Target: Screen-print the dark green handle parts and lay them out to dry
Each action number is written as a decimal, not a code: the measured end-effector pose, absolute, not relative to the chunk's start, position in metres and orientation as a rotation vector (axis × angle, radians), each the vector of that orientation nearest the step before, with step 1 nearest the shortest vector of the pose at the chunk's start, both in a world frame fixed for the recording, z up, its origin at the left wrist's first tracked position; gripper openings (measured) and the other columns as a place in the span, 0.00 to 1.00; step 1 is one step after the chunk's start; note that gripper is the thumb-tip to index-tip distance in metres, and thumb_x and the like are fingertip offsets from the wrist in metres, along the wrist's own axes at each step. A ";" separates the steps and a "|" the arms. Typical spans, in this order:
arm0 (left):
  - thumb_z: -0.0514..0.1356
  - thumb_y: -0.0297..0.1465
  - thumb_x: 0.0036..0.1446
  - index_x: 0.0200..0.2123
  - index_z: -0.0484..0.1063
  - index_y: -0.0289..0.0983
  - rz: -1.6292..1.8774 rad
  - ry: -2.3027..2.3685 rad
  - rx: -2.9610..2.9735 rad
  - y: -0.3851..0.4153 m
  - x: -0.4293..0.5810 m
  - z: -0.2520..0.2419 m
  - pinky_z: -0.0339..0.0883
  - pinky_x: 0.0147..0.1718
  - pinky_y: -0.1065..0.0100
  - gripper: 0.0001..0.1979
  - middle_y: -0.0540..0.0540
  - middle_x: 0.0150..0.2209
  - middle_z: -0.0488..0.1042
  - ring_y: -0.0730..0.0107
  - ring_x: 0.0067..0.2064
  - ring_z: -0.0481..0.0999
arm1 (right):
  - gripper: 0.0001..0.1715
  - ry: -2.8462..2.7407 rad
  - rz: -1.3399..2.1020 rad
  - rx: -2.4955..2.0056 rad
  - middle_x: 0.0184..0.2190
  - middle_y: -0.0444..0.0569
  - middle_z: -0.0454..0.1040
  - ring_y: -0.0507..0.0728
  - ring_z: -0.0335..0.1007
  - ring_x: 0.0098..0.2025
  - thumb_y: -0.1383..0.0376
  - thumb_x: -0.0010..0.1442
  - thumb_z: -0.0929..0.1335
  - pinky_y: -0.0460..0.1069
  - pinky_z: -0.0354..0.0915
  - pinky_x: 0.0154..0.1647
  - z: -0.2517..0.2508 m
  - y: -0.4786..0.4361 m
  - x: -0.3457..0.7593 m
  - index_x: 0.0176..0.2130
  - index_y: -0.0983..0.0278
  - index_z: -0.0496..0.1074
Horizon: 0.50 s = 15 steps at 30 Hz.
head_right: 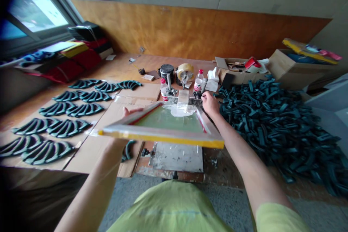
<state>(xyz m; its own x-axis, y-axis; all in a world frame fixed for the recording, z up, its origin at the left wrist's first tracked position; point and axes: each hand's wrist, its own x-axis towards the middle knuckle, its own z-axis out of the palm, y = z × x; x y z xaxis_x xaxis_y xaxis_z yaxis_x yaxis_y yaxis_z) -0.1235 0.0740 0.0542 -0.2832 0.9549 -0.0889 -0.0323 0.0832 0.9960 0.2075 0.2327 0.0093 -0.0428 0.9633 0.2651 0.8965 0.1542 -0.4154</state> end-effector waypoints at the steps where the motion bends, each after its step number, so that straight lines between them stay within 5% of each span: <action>1: 0.52 0.58 0.55 0.40 0.76 0.35 1.415 1.373 0.999 0.086 -0.121 0.063 0.72 0.29 0.66 0.32 0.43 0.34 0.79 0.64 0.34 0.78 | 0.13 -1.942 0.230 -1.840 0.39 0.52 0.78 0.59 0.72 0.41 0.63 0.65 0.64 0.50 0.64 0.43 -0.002 0.226 0.215 0.47 0.64 0.73; 5: 0.52 0.57 0.56 0.36 0.72 0.36 1.488 1.257 1.008 0.120 -0.112 0.089 0.70 0.28 0.70 0.29 0.43 0.34 0.78 0.69 0.33 0.77 | 0.18 -2.219 0.478 -1.710 0.39 0.51 0.77 0.57 0.72 0.40 0.57 0.62 0.68 0.49 0.64 0.42 -0.050 0.182 0.217 0.48 0.64 0.71; 9: 0.54 0.56 0.56 0.46 0.69 0.38 1.539 1.317 0.899 0.109 -0.097 0.073 0.69 0.28 0.73 0.28 0.45 0.36 0.78 0.71 0.33 0.77 | 0.18 -2.523 0.443 -1.440 0.44 0.50 0.74 0.58 0.68 0.48 0.61 0.59 0.72 0.52 0.61 0.50 -0.064 0.146 0.196 0.49 0.60 0.72; 12: 0.58 0.56 0.53 0.49 0.69 0.35 1.142 1.304 0.759 0.071 -0.072 0.030 0.70 0.25 0.71 0.32 0.38 0.39 0.80 0.65 0.34 0.79 | 0.07 -2.502 0.309 -1.404 0.39 0.50 0.73 0.58 0.67 0.46 0.63 0.62 0.69 0.52 0.62 0.49 -0.053 0.121 0.173 0.41 0.61 0.75; 15: 0.59 0.55 0.53 0.48 0.70 0.35 0.831 1.204 0.541 0.030 -0.049 -0.015 0.73 0.27 0.66 0.31 0.33 0.45 0.79 0.57 0.40 0.81 | 0.08 -2.556 0.204 -1.163 0.35 0.51 0.72 0.60 0.66 0.44 0.61 0.64 0.67 0.53 0.62 0.49 -0.040 0.091 0.143 0.40 0.61 0.76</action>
